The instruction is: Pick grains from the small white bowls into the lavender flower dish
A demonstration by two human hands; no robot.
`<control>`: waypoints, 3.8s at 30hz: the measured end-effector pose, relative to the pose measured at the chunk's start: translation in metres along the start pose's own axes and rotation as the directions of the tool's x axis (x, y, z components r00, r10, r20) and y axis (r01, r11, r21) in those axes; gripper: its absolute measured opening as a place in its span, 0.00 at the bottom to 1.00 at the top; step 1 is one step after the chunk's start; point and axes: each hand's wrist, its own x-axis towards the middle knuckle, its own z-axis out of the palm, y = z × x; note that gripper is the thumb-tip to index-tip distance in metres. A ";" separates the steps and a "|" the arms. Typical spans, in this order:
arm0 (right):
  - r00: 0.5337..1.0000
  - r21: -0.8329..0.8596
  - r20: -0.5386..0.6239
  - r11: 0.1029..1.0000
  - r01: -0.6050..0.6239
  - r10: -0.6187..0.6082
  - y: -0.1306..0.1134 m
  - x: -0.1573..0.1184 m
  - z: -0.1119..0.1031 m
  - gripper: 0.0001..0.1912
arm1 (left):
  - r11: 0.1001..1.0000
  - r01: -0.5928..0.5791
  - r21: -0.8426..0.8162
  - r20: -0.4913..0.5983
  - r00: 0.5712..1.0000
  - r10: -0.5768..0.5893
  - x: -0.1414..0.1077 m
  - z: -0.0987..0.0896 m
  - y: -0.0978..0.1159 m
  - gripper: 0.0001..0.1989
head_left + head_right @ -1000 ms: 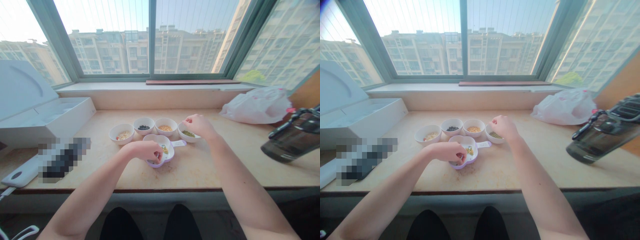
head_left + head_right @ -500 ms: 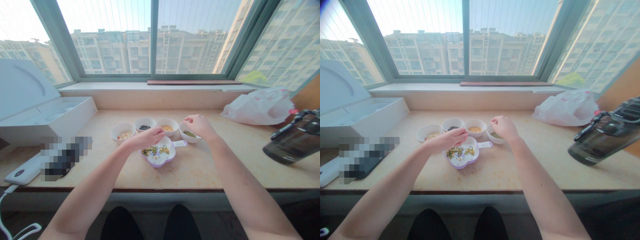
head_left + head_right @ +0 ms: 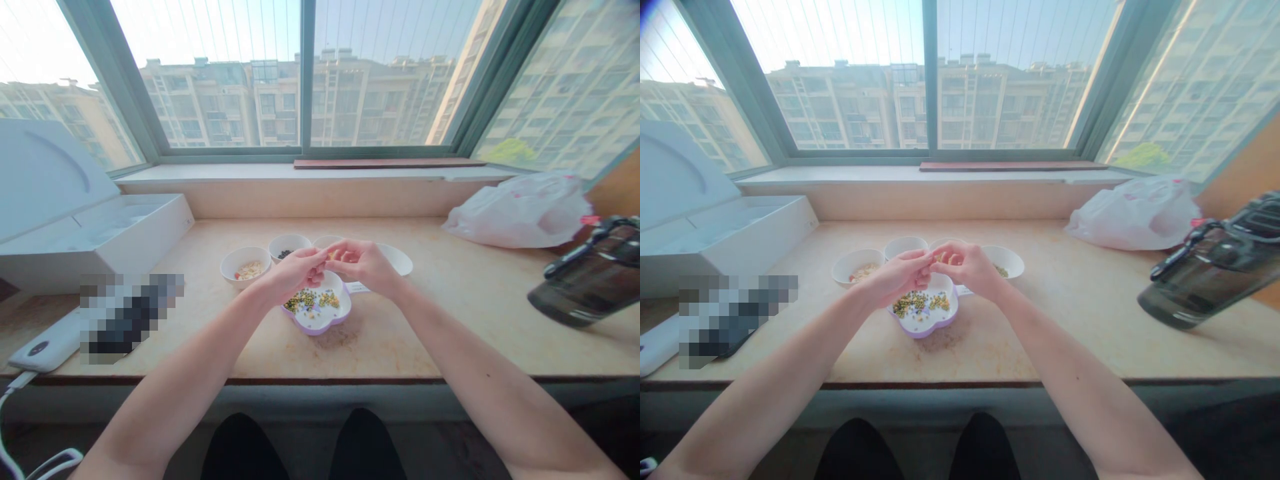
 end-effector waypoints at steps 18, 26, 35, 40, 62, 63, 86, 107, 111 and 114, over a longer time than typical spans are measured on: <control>0.985 -0.122 -0.167 0.992 0.032 -0.052 0.001 0.001 -0.005 0.18 | 0.355 -0.073 0.932 0.104 0.992 -0.071 -0.006 -0.014 0.011 0.07; 0.986 -0.083 -0.169 0.997 0.003 -0.017 0.000 0.001 -0.009 0.17 | 0.294 -0.097 0.951 0.172 0.955 -0.242 -0.008 -0.007 0.000 0.04; 0.932 -0.295 -0.347 0.955 -0.002 -0.105 0.009 0.008 -0.035 0.15 | 0.323 -0.071 0.944 0.155 0.957 -0.244 -0.009 -0.010 -0.002 0.03; 0.905 -0.516 -0.413 0.845 -0.142 -0.100 0.013 0.011 -0.052 0.14 | 0.303 -0.088 0.949 0.171 0.951 -0.257 -0.009 -0.009 -0.003 0.06; 0.946 -0.467 -0.324 0.868 -0.169 0.010 0.016 0.013 -0.031 0.12 | 0.997 0.015 -0.077 0.217 0.976 0.002 -0.010 -0.001 0.017 0.19; 0.950 -0.427 -0.311 0.895 -0.128 -0.012 0.015 0.012 -0.028 0.13 | 0.995 0.025 -0.100 0.213 0.977 -0.004 -0.010 -0.001 0.016 0.18; 0.961 -0.286 -0.139 0.939 0.192 -0.239 0.010 0.002 0.004 0.13 | 0.971 -0.055 0.235 -0.134 0.987 0.088 -0.002 0.005 0.005 0.15; 0.881 -0.716 -0.308 0.523 -0.463 0.358 0.036 0.009 -0.074 0.07 | 0.330 -0.125 0.936 0.212 0.947 -0.243 -0.007 -0.025 0.003 0.04; 0.861 -0.725 -0.310 0.486 -0.488 0.402 0.040 0.008 -0.074 0.07 | 0.360 -0.149 0.921 0.244 0.941 -0.234 -0.007 -0.026 -0.004 0.06; 0.875 -0.733 -0.290 0.498 -0.463 0.388 0.042 0.007 -0.073 0.07 | 0.387 -0.158 0.909 0.247 0.950 -0.192 -0.007 -0.026 -0.006 0.09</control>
